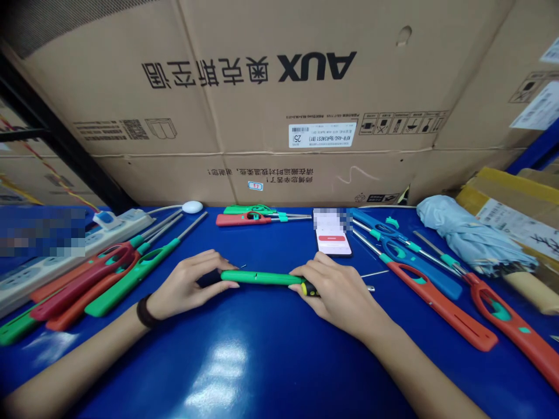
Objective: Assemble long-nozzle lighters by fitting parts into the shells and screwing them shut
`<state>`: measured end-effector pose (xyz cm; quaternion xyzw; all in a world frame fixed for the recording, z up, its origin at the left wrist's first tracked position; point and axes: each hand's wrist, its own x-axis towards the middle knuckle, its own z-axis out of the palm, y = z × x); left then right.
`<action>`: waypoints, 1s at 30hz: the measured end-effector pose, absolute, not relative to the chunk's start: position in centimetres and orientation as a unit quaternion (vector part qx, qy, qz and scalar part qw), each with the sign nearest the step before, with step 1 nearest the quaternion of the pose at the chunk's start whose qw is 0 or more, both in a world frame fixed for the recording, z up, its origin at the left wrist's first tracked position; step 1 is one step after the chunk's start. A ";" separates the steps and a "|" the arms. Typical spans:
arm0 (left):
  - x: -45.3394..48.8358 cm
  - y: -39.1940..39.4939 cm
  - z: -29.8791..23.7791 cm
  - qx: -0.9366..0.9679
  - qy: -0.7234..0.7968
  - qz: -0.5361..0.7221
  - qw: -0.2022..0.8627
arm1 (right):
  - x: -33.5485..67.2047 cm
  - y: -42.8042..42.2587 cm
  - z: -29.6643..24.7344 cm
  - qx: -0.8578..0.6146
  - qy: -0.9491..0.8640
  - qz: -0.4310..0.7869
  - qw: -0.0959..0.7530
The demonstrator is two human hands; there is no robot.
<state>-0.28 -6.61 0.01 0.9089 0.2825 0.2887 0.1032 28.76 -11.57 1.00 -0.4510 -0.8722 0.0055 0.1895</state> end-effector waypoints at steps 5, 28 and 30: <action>-0.2 -6.7 0.3 0.915 0.280 0.267 0.118 | 29.1 -11.4 0.9 -0.449 -0.872 -0.001 0.197; 6.6 -9.8 0.1 0.947 0.207 0.239 -0.057 | 28.3 -12.5 1.3 -0.349 -0.916 0.003 0.197; 6.5 -9.5 0.0 0.945 0.226 0.229 -0.054 | 28.6 -12.3 1.5 -0.361 -0.906 0.009 0.222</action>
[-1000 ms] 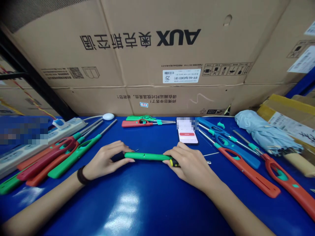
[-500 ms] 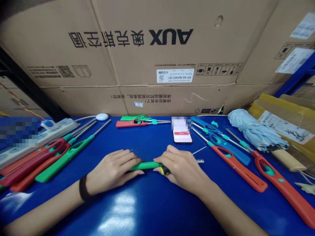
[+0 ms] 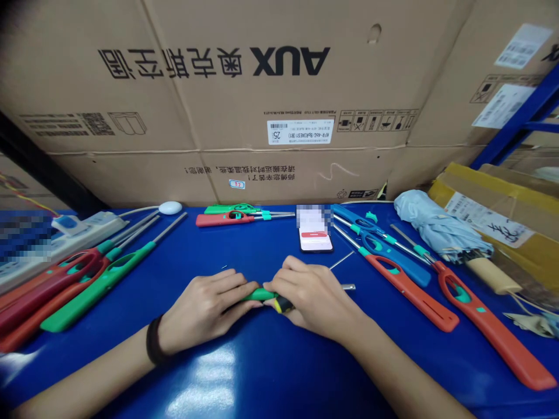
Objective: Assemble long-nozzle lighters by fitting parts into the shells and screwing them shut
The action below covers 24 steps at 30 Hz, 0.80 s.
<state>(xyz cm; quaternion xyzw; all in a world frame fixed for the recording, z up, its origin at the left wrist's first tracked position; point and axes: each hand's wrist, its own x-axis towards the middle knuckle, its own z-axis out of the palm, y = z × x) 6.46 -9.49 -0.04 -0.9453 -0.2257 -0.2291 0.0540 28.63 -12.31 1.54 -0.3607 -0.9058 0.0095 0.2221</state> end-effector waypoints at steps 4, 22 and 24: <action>6.1 -8.8 -0.4 -0.941 -0.244 -0.223 0.075 | 29.6 -12.0 2.3 -0.425 -0.872 0.032 0.239; 4.5 -8.1 0.7 -0.954 -0.199 -0.223 0.007 | 29.6 -12.1 2.5 -0.431 -0.886 0.052 0.163; 4.4 -8.0 0.6 -0.950 -0.202 -0.239 -0.003 | 29.5 -12.1 2.5 -0.434 -0.885 0.057 0.159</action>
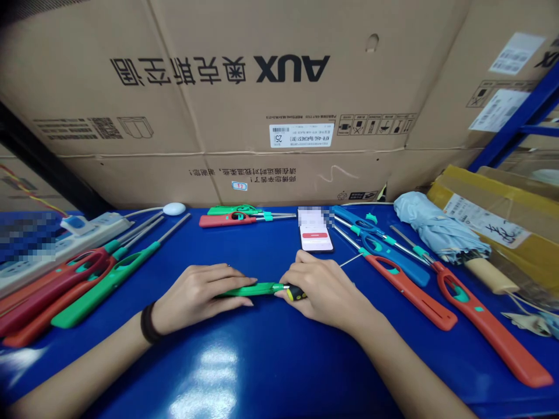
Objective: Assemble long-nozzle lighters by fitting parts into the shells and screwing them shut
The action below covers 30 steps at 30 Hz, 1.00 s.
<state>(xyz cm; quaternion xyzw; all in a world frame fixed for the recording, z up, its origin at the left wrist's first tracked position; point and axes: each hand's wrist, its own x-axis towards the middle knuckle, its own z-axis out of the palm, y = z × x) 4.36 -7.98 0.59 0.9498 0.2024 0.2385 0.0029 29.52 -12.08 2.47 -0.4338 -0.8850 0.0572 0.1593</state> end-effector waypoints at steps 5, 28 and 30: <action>4.6 -8.3 0.2 0.941 0.194 0.277 0.004 | 29.3 -12.1 2.0 -0.431 -0.883 0.066 0.176; 5.5 -9.4 0.1 0.910 0.163 0.378 -0.053 | 28.1 -12.4 2.0 -0.380 -0.915 -0.012 0.138; 5.5 -9.3 0.1 0.906 0.178 0.380 -0.060 | 28.6 -12.5 2.4 -0.377 -0.905 -0.059 0.190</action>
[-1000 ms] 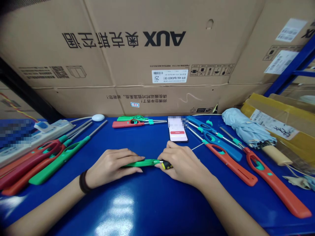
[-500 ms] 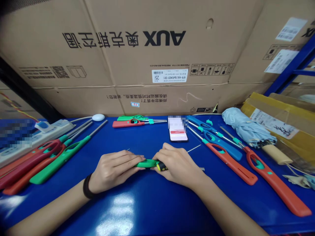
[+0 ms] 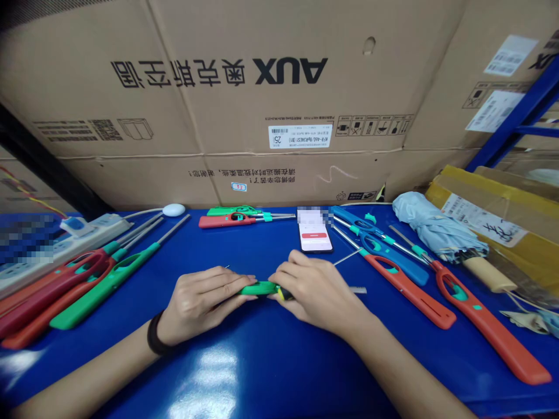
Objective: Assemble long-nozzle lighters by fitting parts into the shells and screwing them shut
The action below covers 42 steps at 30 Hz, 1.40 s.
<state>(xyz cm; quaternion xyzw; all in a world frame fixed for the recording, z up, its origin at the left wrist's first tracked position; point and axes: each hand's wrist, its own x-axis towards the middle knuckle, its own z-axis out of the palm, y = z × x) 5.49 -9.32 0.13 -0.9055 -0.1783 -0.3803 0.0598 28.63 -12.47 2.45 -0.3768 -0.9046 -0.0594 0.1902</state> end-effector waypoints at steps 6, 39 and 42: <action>4.9 -8.2 -0.4 -0.874 -0.259 -0.403 0.082 | 32.0 -12.4 4.6 -0.438 -0.740 -0.256 0.442; 5.4 -9.3 0.0 -0.738 -0.454 -0.366 -0.340 | 28.2 -10.6 4.0 -0.345 -0.669 0.436 0.493; 5.4 -9.4 -0.1 -0.735 -0.447 -0.366 -0.355 | 27.7 -11.0 4.4 -0.375 -0.648 0.427 0.508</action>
